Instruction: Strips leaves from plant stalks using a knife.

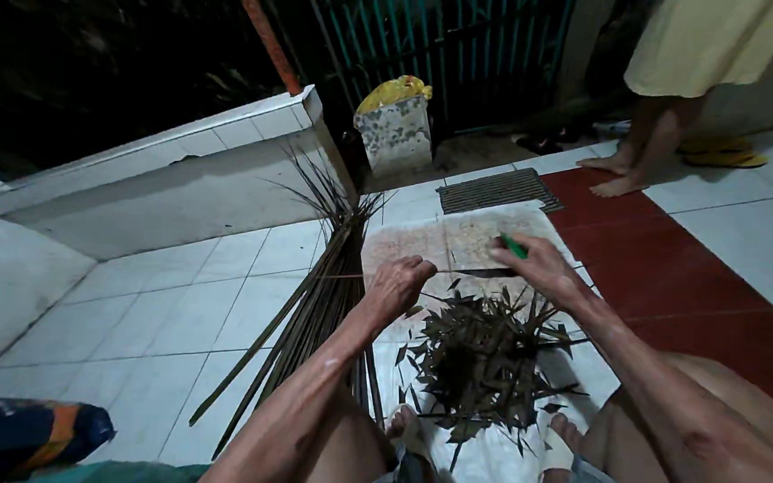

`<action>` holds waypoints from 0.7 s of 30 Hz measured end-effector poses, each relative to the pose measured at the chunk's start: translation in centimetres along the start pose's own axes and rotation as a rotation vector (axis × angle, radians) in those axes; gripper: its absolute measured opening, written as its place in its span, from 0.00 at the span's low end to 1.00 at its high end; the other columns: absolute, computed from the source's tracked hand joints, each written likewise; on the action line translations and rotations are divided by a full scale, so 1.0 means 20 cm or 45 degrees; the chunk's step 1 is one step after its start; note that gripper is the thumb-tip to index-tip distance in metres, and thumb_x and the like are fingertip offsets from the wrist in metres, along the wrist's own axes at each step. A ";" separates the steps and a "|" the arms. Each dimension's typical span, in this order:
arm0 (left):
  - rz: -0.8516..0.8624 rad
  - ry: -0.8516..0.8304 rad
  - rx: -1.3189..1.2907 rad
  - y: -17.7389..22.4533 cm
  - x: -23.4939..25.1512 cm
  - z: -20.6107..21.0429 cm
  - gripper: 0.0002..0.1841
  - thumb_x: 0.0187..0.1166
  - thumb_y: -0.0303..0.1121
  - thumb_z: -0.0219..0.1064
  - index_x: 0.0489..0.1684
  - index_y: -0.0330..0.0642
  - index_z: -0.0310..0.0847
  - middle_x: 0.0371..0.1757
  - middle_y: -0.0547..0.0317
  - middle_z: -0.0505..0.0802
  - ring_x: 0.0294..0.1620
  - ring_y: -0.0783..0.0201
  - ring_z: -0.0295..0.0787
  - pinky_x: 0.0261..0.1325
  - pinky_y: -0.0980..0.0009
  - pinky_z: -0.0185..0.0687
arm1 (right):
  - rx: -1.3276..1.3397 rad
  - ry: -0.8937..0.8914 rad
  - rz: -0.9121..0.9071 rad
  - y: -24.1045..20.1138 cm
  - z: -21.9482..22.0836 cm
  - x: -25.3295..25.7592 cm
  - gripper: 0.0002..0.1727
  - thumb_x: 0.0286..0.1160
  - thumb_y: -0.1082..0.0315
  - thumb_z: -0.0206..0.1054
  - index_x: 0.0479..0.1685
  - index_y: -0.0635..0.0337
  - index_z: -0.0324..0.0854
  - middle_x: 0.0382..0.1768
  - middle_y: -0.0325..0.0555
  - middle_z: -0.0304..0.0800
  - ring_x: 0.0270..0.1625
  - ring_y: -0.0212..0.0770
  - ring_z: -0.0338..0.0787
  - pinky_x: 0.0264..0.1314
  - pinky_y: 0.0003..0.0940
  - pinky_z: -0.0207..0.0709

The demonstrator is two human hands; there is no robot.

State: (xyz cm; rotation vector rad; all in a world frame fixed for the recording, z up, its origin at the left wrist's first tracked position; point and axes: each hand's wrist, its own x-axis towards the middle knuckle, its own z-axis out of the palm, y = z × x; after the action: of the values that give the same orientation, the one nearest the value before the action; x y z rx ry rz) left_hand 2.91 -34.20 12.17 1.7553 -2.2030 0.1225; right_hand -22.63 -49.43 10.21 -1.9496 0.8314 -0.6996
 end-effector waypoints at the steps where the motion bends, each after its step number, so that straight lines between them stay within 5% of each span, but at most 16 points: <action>1: -0.108 -0.029 -0.060 0.00 0.00 0.00 0.12 0.89 0.34 0.58 0.50 0.46 0.90 0.42 0.54 0.94 0.41 0.54 0.94 0.43 0.51 0.89 | -0.017 0.139 -0.001 -0.01 -0.01 0.00 0.20 0.84 0.47 0.66 0.55 0.54 0.88 0.36 0.48 0.89 0.32 0.45 0.84 0.36 0.51 0.79; 3: -0.277 -0.052 -0.172 -0.01 0.01 0.00 0.14 0.90 0.37 0.57 0.54 0.47 0.91 0.46 0.55 0.96 0.47 0.55 0.94 0.52 0.48 0.89 | -0.011 0.286 0.016 -0.03 -0.01 0.00 0.28 0.86 0.36 0.55 0.53 0.51 0.85 0.26 0.44 0.79 0.22 0.42 0.75 0.24 0.45 0.70; 6: -0.411 -0.041 -0.270 -0.02 0.02 -0.01 0.13 0.90 0.37 0.58 0.54 0.47 0.91 0.43 0.56 0.96 0.44 0.57 0.94 0.53 0.50 0.88 | 0.134 0.175 0.008 -0.06 0.06 -0.03 0.30 0.94 0.41 0.44 0.68 0.50 0.84 0.29 0.40 0.81 0.22 0.37 0.73 0.24 0.36 0.71; 10: -0.504 -0.050 -0.363 -0.03 0.04 0.00 0.14 0.90 0.39 0.59 0.53 0.46 0.92 0.39 0.56 0.95 0.40 0.60 0.92 0.52 0.54 0.88 | -0.005 0.016 -0.025 -0.06 0.23 -0.07 0.22 0.92 0.52 0.53 0.72 0.50 0.83 0.37 0.46 0.89 0.35 0.43 0.86 0.43 0.48 0.82; 21: -0.515 -0.014 -0.563 0.01 0.05 -0.01 0.14 0.90 0.40 0.62 0.49 0.44 0.93 0.36 0.60 0.94 0.35 0.68 0.88 0.47 0.64 0.85 | -0.100 -0.044 0.010 -0.05 0.41 -0.09 0.23 0.91 0.45 0.52 0.71 0.40 0.85 0.39 0.43 0.92 0.39 0.41 0.89 0.49 0.49 0.82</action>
State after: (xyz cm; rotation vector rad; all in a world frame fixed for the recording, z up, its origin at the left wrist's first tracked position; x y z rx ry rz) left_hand 2.58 -35.01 12.71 1.8822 -1.6649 -0.4326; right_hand -17.45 -43.56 7.15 -2.0216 0.8560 -0.6352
